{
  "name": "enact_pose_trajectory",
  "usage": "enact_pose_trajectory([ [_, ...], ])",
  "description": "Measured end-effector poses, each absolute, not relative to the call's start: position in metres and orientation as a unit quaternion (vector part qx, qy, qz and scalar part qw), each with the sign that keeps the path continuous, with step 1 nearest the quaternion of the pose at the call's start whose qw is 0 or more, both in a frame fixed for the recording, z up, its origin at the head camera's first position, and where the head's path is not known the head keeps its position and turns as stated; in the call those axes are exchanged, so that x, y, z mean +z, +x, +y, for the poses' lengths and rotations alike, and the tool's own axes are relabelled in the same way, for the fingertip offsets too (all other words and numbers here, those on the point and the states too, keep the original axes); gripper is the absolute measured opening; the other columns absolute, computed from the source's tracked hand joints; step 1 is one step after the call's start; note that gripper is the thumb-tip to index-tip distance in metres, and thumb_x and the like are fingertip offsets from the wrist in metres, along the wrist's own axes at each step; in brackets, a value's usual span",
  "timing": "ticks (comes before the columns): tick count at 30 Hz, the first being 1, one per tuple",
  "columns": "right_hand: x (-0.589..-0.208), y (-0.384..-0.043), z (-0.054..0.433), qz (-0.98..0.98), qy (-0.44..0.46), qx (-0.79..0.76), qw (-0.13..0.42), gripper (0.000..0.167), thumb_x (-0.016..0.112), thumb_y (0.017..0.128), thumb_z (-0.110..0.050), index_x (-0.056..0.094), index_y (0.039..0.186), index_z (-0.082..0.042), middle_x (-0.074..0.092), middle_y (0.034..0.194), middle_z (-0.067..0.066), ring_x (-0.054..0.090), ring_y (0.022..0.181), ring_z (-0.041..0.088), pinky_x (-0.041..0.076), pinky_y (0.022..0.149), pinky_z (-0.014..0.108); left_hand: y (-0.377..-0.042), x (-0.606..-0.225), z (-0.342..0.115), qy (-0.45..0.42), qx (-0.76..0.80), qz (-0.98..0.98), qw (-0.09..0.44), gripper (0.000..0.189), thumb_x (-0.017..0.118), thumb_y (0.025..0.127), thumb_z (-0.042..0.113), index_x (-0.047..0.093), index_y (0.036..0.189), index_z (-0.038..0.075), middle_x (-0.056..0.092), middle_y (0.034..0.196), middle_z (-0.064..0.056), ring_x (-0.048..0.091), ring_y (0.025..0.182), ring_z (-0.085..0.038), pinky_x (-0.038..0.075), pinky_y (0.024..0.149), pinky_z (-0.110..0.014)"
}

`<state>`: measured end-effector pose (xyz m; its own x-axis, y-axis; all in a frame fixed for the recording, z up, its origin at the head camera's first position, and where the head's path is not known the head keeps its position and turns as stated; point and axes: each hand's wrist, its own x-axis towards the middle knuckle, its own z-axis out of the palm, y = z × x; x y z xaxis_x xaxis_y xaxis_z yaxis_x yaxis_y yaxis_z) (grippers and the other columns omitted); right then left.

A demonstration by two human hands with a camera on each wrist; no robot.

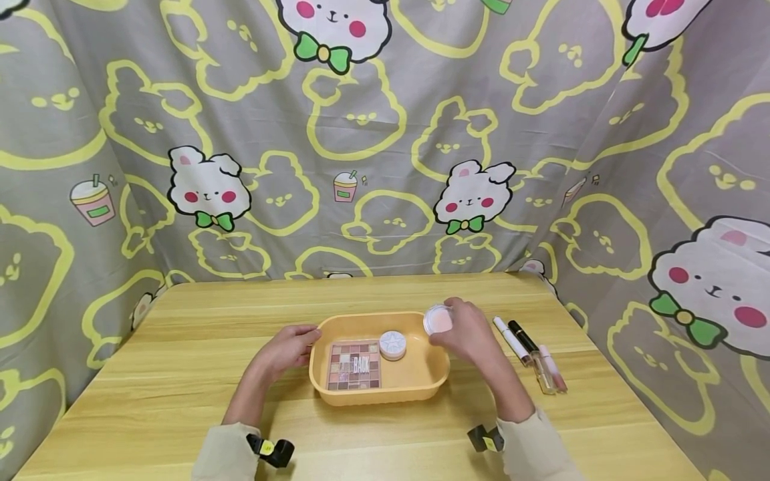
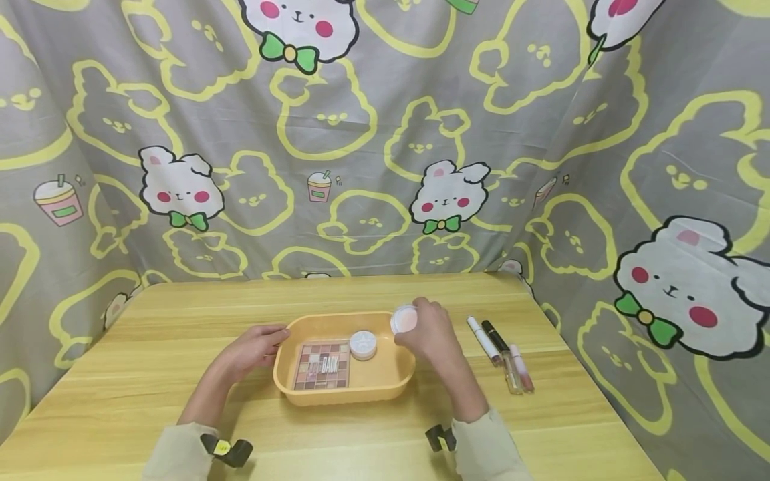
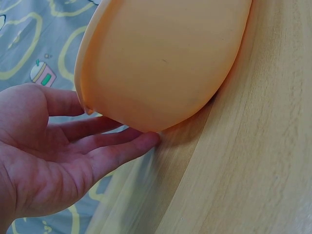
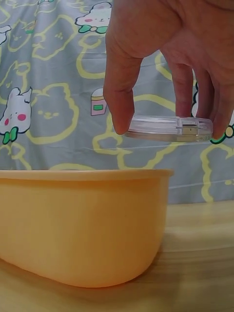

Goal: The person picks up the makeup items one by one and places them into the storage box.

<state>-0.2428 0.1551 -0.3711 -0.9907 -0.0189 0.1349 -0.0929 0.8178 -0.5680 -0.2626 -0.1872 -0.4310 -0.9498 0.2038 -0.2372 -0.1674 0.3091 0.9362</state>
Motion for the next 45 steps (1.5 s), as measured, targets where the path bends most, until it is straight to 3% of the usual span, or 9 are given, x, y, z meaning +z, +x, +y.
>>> enact_pose_trajectory([
  [17,-0.372,-0.234,0.135,-0.945,0.049,0.321,0.041,0.077,0.092,0.069,-0.019,0.058,0.134,0.003,0.069,0.121,0.02,0.065,0.104,0.033,0.056,0.09,0.05,-0.263,-0.431,-0.188,0.015,0.582,0.797,0.164,0.055,0.045,0.108,0.024,0.036,0.151,-0.011,0.053,0.144,-0.029,0.058,0.128,-0.037,0.056,0.099,-0.045],
  [23,-0.378,-0.23,0.12,-0.942,0.081,0.324,0.037,0.072,0.095,0.066,-0.016,0.062,0.127,0.005,0.071,0.111,0.018,0.066,0.094,0.028,0.058,0.083,0.045,-0.263,-0.431,-0.188,0.014,0.58,0.798,0.162,0.055,0.045,0.108,0.023,0.037,0.15,-0.011,0.054,0.143,-0.029,0.059,0.127,-0.037,0.056,0.099,-0.045],
  [30,-0.386,-0.226,0.109,-0.944,0.106,0.311,0.013,0.068,0.096,0.063,-0.017,0.064,0.118,0.007,0.068,0.091,0.009,0.058,0.075,0.018,0.05,0.064,0.03,-0.263,-0.43,-0.188,0.009,0.579,0.8,0.158,0.054,0.045,0.108,0.022,0.038,0.149,-0.011,0.056,0.141,-0.028,0.061,0.124,-0.034,0.057,0.098,-0.045],
  [45,-0.397,-0.219,0.102,-0.949,0.114,0.29,-0.048,0.05,0.095,0.062,-0.025,0.064,0.092,0.0,0.059,0.074,0.003,0.054,0.065,0.017,0.043,0.053,0.027,-0.263,-0.431,-0.188,0.013,0.579,0.799,0.161,0.056,0.045,0.108,0.023,0.036,0.15,-0.011,0.054,0.143,-0.029,0.059,0.127,-0.036,0.056,0.099,-0.045],
])
